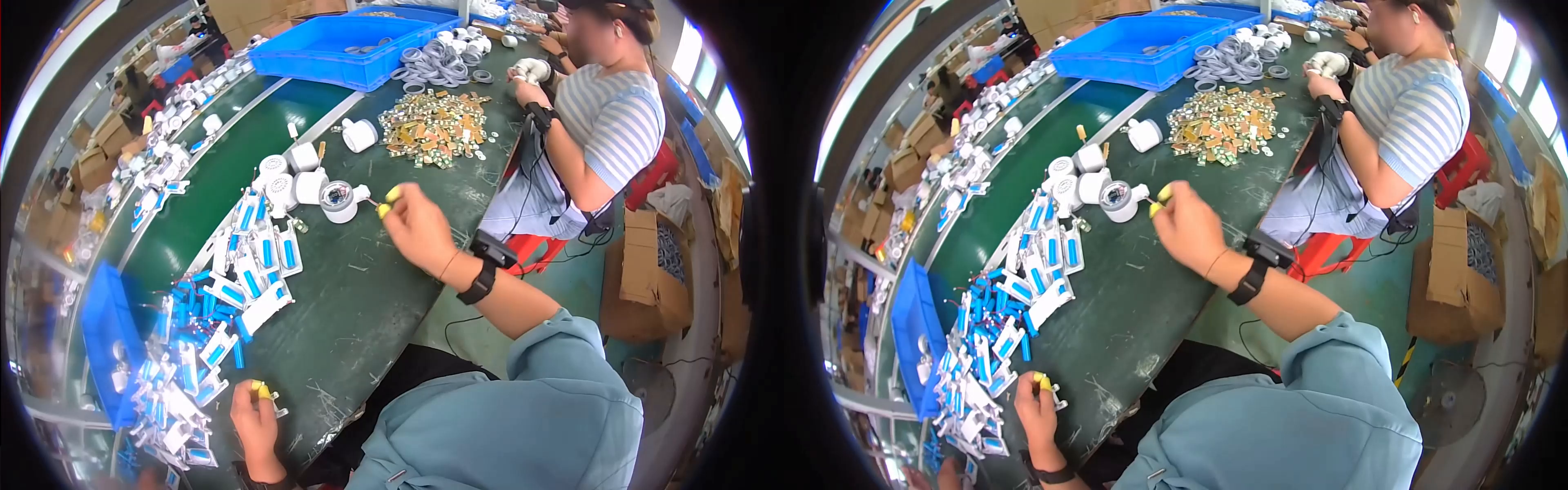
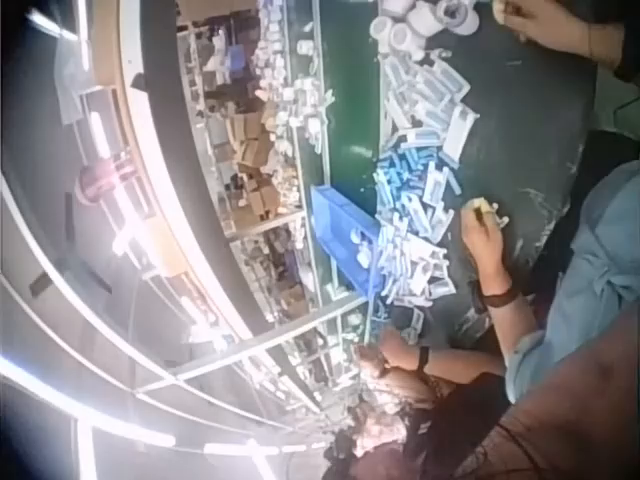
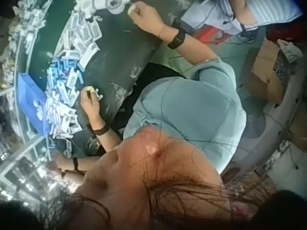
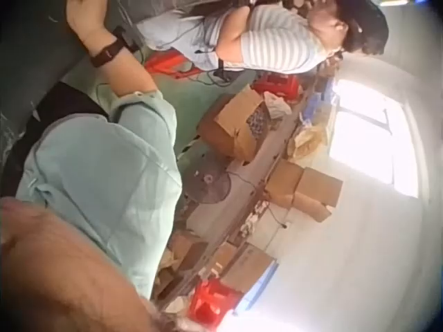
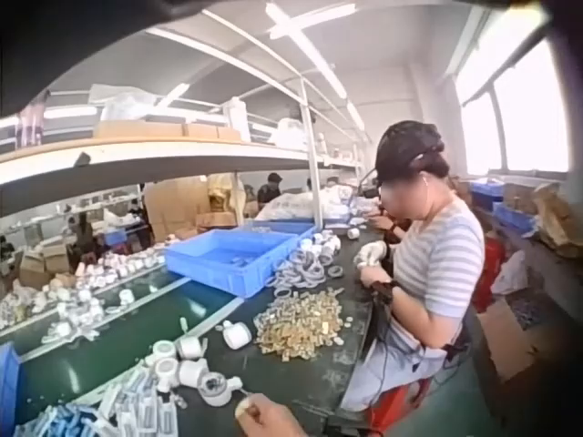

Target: Assembling small electronic components by snapping together plastic housings and yellow clips at a factory workbench.

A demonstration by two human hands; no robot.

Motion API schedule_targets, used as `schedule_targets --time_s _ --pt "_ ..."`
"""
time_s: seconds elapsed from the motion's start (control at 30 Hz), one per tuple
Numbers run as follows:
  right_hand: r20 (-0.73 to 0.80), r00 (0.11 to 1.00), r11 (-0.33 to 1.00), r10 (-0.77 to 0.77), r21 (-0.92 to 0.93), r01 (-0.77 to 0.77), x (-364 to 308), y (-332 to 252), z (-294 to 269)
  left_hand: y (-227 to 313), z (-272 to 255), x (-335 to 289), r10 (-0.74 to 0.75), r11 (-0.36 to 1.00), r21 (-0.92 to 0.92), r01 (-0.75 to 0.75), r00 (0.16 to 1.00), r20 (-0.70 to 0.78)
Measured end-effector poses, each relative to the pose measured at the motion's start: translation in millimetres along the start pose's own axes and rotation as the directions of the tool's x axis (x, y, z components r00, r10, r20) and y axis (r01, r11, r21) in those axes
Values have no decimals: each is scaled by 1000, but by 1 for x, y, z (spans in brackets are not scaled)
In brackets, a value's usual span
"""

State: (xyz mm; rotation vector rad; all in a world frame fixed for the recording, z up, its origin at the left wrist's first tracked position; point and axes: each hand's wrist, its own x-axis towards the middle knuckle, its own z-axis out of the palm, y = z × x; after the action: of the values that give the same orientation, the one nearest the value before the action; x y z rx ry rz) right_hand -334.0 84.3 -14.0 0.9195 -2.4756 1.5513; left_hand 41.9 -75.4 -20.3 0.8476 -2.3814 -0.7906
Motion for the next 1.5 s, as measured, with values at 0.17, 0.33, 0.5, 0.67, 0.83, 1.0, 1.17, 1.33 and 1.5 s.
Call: schedule_targets --time_s 0.17,0.33,0.5,0.67,0.83,1.0,1.17,1.33,1.5 --pt "309 933 976 184 -171 -136 29 26 -12 -1 5 2 -10 997 -83 6 999 -43" --pt "692 614 619 380 303 -725 53 36 -14 -1 2 4 -3 997 -71 2 1000 -12" --pt "794 546 57 266 553 -831 44 40 -8 1 5 4 14 994 -104 -18 999 -42" --pt "813 577 197 83 554 -809 9 17 9 2 -3 1 -44 991 -130 44 999 7" --pt "910 403 423 99 328 -845 -49 -38 11 0 -4 3 -28 986 -159 39 997 73" --pt "958 288 573 12 229 -787 -96 -72 28 15 1 -10 -123 958 -254 135 990 63" --pt "971 228 639 -74 222 -736 -125 -74 39 38 11 -23 -138 934 -318 165 985 105" --pt "978 194 677 -80 196 -709 -129 -77 40 54 23 -26 -78 962 -250 113 986 148" --pt "978 201 745 -59 177 -644 -128 -81 36 67 33 -18 69 989 -135 -60 995 67"
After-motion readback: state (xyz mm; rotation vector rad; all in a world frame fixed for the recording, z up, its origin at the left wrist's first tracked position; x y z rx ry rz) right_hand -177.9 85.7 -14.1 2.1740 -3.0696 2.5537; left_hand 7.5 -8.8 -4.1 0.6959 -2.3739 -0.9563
